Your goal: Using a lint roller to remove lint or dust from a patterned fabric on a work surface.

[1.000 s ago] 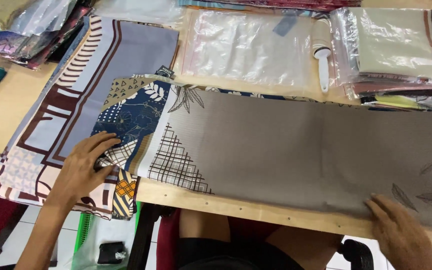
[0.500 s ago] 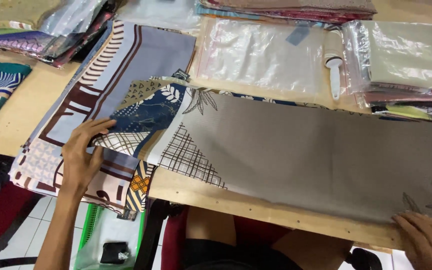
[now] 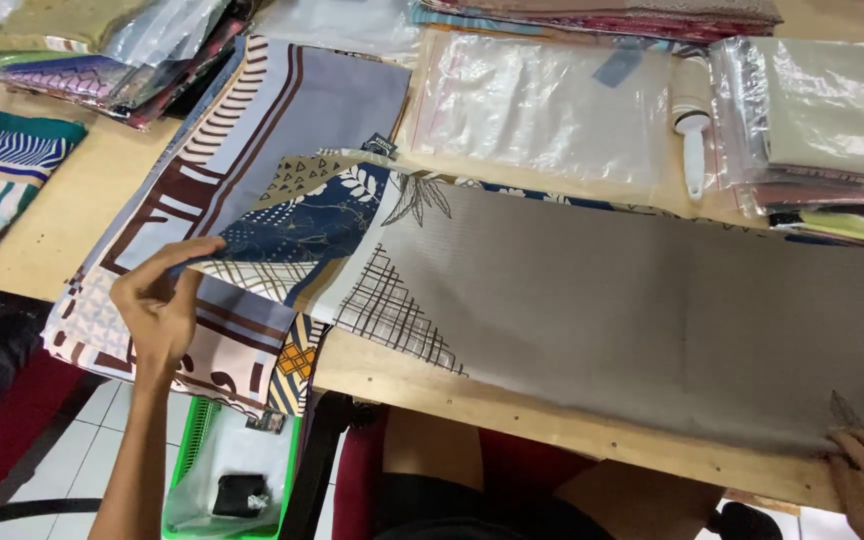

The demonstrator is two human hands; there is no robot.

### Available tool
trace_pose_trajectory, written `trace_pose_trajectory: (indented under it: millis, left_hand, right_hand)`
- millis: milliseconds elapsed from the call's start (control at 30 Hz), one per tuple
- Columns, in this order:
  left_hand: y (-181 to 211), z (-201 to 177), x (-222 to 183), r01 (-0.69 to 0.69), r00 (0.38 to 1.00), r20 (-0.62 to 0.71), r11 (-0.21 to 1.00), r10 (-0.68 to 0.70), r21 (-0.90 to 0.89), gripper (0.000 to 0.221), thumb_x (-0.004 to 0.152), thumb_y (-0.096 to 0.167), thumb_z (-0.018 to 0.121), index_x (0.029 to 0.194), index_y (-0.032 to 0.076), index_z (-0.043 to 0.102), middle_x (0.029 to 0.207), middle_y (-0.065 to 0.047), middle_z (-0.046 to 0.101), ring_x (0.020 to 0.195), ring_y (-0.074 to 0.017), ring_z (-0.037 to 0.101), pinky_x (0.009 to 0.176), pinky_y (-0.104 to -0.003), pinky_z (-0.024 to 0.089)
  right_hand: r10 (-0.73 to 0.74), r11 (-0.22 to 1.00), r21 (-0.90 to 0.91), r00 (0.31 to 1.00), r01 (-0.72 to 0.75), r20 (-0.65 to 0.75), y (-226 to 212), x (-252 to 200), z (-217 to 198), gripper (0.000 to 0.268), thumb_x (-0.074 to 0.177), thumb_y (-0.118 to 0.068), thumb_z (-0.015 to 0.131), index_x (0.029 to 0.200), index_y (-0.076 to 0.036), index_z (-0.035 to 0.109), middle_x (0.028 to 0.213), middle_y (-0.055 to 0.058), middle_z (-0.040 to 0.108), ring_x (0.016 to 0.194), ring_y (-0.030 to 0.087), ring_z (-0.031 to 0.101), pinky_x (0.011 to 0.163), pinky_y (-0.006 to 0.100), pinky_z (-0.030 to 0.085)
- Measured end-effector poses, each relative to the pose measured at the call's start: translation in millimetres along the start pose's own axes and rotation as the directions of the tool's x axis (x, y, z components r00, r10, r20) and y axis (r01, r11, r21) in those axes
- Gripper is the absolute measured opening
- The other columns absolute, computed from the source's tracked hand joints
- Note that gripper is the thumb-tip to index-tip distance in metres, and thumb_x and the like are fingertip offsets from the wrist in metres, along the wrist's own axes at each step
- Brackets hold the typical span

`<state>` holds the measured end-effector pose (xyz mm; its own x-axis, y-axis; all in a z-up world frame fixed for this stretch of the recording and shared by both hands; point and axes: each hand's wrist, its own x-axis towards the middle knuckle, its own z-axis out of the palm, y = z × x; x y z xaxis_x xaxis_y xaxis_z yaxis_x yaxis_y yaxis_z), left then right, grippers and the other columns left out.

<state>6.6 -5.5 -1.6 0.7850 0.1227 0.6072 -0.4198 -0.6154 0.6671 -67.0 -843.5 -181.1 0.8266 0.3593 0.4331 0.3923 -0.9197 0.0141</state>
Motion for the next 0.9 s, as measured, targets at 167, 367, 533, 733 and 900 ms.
trace_pose_trajectory:
  millis: [167,367,533,733,900]
  left_hand:
    - [-9,13,14,0.016,0.992,-0.122,0.999,-0.020,-0.036,0.026,0.102,0.000,0.049,0.115,0.001,0.071,0.115,-0.017,0.072,0.107,-0.0276,0.068,0.095,-0.038,0.058]
    - [10,38,64,-0.207,0.945,-0.279,0.973,0.172,-0.103,0.018,0.105,-0.007,0.052,0.115,-0.007,0.067,0.102,-0.020,0.068,0.093,-0.0283,0.065,0.084,-0.037,0.055]
    - [63,61,99,-0.265,0.886,-0.408,0.962,0.219,-0.059,0.020,0.105,-0.003,0.047,0.109,-0.005,0.067,0.103,-0.017,0.064,0.063,-0.0169,0.045,0.049,-0.032,0.037]
    - [72,61,124,-0.420,0.779,-0.465,0.901,0.420,0.111,0.021,0.113,0.012,0.048,0.108,-0.001,0.064,0.103,-0.018,0.064,0.095,-0.0290,0.059,0.084,-0.042,0.047]
    - [87,64,137,-0.491,0.730,-0.492,0.865,0.474,0.104,0.030,0.116,0.026,0.048,0.109,-0.001,0.060,0.102,-0.016,0.059,0.091,-0.0277,0.053,0.082,-0.042,0.041]
  right_hand:
    - [-0.019,0.990,0.137,0.999,0.026,-0.049,-69,48,-49,0.069,0.070,-0.028,0.081,0.131,0.003,0.069,0.132,0.022,0.069,0.118,0.038,0.068,0.116,0.050,0.053]
    - [-0.098,0.995,0.008,0.974,0.102,-0.204,-153,105,-55,0.046,0.087,-0.027,0.082,0.126,-0.005,0.073,0.127,0.017,0.075,0.114,0.035,0.071,0.104,0.045,0.052]
    - [-0.133,0.976,0.126,0.945,0.178,-0.299,-215,154,-76,0.026,0.086,-0.012,0.086,0.104,-0.004,0.068,0.117,0.019,0.073,0.105,0.032,0.071,0.094,0.046,0.055]
    - [-0.119,0.979,0.137,0.968,0.152,-0.219,-213,137,-64,0.048,0.086,-0.043,0.068,0.115,-0.005,0.072,0.121,0.013,0.074,0.115,0.029,0.071,0.108,0.050,0.054]
    - [-0.046,0.999,-0.018,0.973,0.043,-0.224,-179,112,-39,0.024,0.087,-0.007,0.072,0.110,-0.010,0.076,0.115,0.008,0.075,0.107,0.029,0.070,0.103,0.044,0.050]
